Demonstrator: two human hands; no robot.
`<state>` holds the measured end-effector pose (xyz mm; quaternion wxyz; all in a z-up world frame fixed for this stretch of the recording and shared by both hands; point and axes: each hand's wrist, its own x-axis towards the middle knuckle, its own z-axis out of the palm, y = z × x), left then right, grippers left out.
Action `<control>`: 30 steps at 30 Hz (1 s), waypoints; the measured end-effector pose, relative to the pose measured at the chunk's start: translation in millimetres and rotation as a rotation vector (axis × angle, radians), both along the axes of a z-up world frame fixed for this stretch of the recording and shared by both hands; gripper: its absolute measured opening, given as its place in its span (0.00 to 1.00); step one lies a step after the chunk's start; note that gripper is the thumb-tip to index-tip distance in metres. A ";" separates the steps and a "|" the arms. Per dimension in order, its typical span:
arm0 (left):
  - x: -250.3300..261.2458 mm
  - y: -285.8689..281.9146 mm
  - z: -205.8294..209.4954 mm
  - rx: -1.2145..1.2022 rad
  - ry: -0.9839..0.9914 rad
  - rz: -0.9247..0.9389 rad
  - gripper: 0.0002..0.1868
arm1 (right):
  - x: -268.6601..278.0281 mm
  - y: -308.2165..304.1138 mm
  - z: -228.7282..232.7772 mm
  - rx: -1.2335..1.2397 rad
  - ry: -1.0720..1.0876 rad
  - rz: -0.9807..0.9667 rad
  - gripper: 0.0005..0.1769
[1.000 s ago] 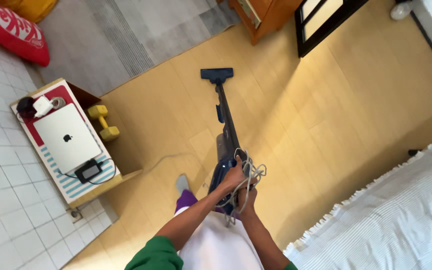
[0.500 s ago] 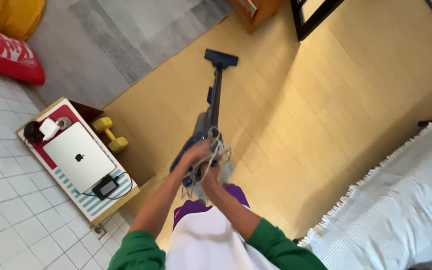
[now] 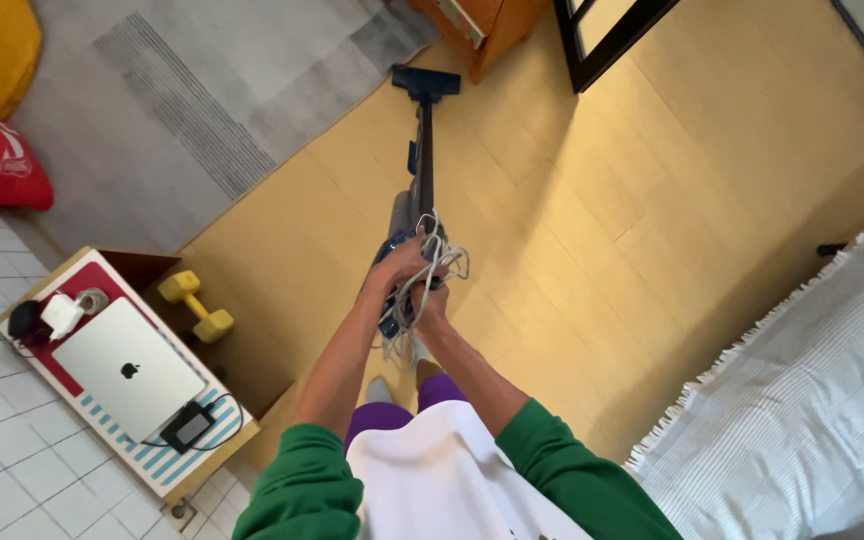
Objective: The person wraps a power cord around a vacuum cleaner by hand while walking through a room.
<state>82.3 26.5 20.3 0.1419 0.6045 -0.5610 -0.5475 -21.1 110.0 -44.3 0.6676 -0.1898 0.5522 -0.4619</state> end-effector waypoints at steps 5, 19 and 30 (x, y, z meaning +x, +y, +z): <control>-38.5 -14.1 -28.2 0.051 0.003 0.121 0.70 | -41.8 -28.6 -0.8 0.068 0.061 0.044 0.20; -194.0 154.9 -35.6 0.035 0.227 0.406 0.71 | -209.0 99.6 22.9 0.031 0.370 0.351 0.15; -321.6 310.9 -6.5 0.039 0.221 0.513 0.69 | -346.2 235.2 48.4 0.084 0.642 0.583 0.15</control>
